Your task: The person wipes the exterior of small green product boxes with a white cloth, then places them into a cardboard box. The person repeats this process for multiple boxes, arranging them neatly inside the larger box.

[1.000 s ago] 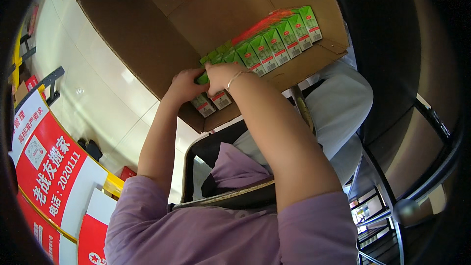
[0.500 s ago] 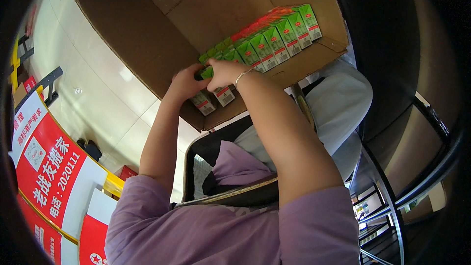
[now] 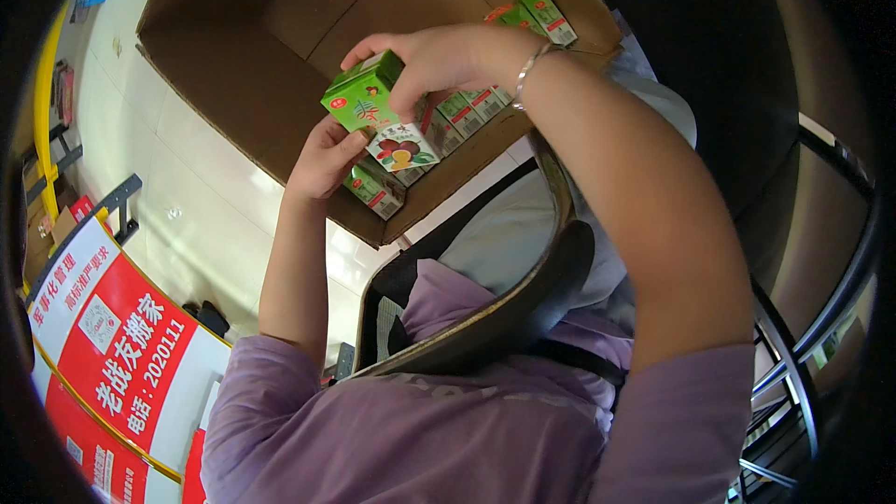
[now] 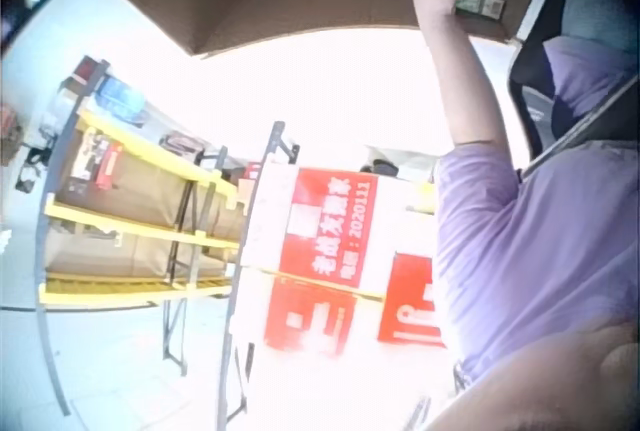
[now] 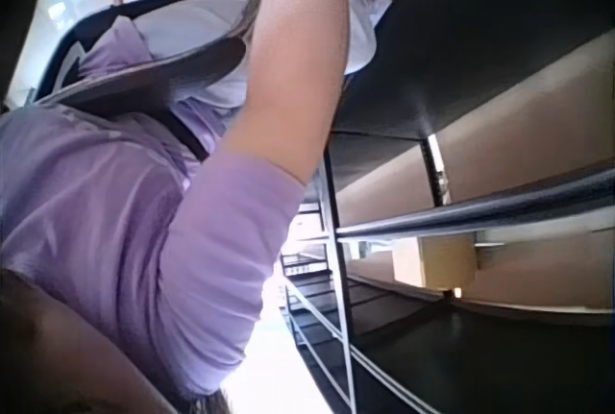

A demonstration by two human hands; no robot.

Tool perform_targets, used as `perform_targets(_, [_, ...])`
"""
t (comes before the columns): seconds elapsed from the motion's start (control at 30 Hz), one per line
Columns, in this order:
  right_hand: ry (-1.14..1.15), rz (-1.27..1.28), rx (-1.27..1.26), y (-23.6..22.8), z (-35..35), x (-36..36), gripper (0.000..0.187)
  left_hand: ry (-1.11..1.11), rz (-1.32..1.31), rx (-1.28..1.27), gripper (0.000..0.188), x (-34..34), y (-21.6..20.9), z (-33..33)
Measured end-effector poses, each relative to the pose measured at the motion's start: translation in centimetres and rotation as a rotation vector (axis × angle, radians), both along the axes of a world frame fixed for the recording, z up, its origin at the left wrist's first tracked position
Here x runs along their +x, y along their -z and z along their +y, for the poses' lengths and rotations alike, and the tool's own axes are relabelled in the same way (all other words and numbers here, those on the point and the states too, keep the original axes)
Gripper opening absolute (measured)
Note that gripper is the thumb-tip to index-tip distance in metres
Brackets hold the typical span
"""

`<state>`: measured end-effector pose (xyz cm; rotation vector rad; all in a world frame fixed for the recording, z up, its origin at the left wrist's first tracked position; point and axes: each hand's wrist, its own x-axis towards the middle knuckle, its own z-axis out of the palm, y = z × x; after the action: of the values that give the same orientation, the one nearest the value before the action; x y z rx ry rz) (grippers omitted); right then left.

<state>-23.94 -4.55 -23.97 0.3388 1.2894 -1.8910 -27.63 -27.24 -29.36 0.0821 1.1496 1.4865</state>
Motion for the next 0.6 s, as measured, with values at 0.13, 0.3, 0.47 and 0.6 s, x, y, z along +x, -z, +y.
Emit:
perform_targets(0.13, [0.01, 0.05, 0.132, -2.5, 2.5, 2.7, 0.075, 0.079, 0.143, 0.042, 0.042, 0.3, -4.0, 3.6])
perform_targets(0.3, [0.181, 0.181, 0.238, -3.3, 4.0, 6.6, 0.077, 0.177, 0.289, 0.076, 0.043, 1.4, -7.1, 6.7])
perform_targets(0.47, [0.381, 0.293, 0.339, -6.1, 4.1, 10.0, 0.071, 0.209, 0.399, 0.137, 0.049, 2.8, -8.9, 8.9])
perform_targets(0.6, [0.499, 0.332, 0.369, -7.5, 5.0, 13.9, 0.066, 0.247, 0.501, 0.168, 0.054, 4.7, -11.2, 10.8])
